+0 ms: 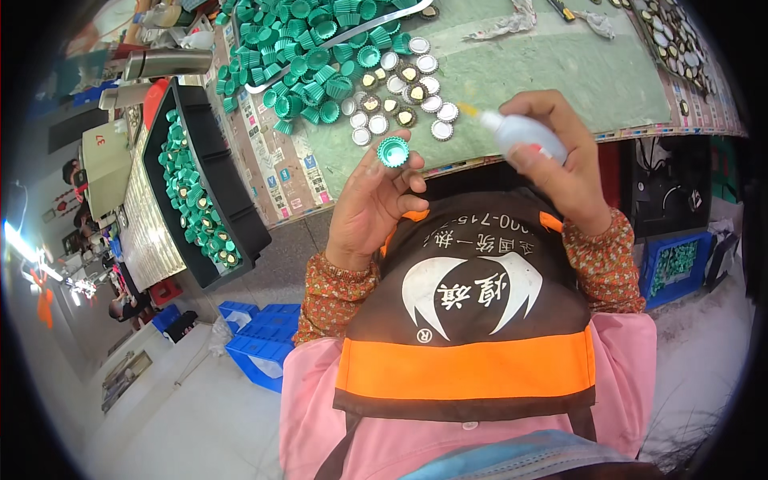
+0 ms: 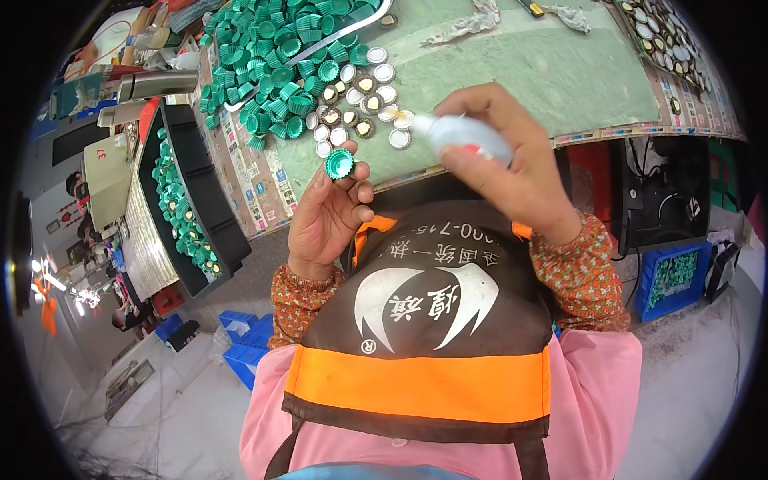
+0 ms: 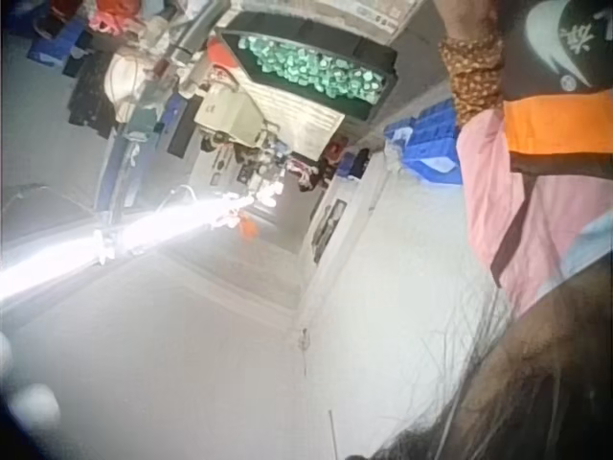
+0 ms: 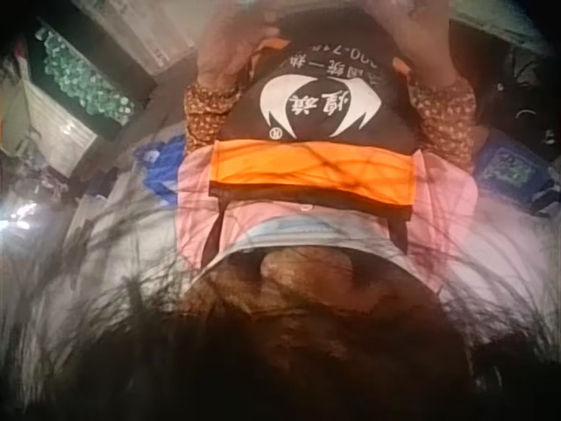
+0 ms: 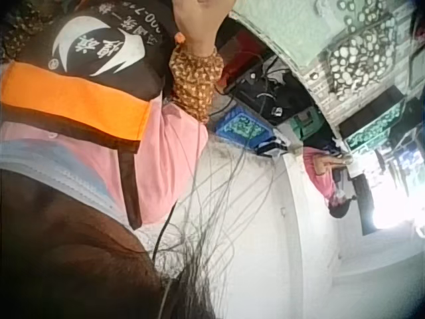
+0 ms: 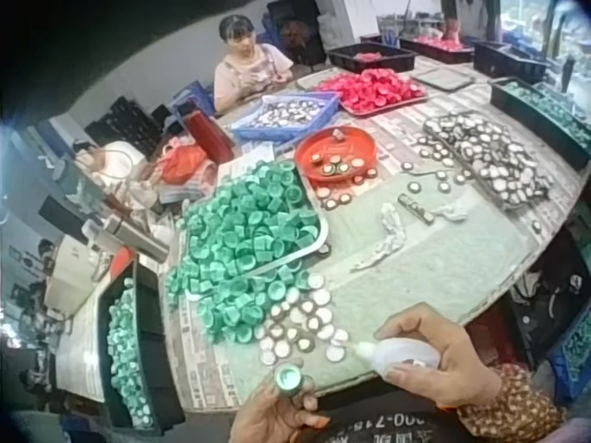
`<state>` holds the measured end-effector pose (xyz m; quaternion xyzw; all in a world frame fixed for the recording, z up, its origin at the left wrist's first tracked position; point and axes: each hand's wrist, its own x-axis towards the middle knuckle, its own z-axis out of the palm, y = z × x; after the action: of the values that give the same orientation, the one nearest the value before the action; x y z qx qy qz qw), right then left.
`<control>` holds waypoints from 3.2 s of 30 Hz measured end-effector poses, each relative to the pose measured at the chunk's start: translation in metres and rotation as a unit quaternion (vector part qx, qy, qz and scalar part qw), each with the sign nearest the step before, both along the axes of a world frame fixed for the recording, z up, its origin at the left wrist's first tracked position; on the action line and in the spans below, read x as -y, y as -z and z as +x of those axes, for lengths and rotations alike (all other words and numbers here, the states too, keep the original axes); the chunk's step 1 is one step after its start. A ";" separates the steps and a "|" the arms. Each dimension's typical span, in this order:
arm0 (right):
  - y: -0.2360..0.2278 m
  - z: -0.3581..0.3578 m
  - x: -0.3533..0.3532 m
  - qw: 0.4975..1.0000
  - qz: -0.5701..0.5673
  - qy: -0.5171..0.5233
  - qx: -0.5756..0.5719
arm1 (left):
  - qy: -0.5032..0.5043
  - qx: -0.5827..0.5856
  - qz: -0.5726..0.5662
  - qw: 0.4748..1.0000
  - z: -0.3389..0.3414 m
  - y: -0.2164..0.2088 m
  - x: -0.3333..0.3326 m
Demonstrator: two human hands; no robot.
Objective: The person repeatedly picks up green cupcake wrappers and silver metal discs, applies glue to the wrappers, and presses the discs onto them. The person handles the items one at a time, placing the finished assemblies on the table.
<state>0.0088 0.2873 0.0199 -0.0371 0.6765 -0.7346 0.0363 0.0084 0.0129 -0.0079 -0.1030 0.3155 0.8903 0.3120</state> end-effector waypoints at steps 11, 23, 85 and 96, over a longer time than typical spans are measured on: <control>0.004 0.013 0.025 0.966 0.141 -0.064 -0.208 | 0.021 -0.022 -0.026 0.999 0.009 -0.001 -0.005; 0.006 0.015 0.035 0.954 0.175 -0.058 -0.237 | 0.041 -0.019 -0.057 0.997 0.012 0.002 -0.004; 0.023 0.013 0.007 0.994 0.100 0.008 -0.047 | 0.021 0.010 -0.095 0.995 0.020 0.001 0.004; 0.021 0.022 0.035 0.956 0.209 -0.088 -0.187 | 0.031 -0.005 -0.158 0.987 0.023 -0.004 0.002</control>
<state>0.0311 0.2518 -0.0013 -0.2245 0.8034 -0.5511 -0.0193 0.0317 0.0113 -0.0034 -0.1368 0.4567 0.8197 0.3174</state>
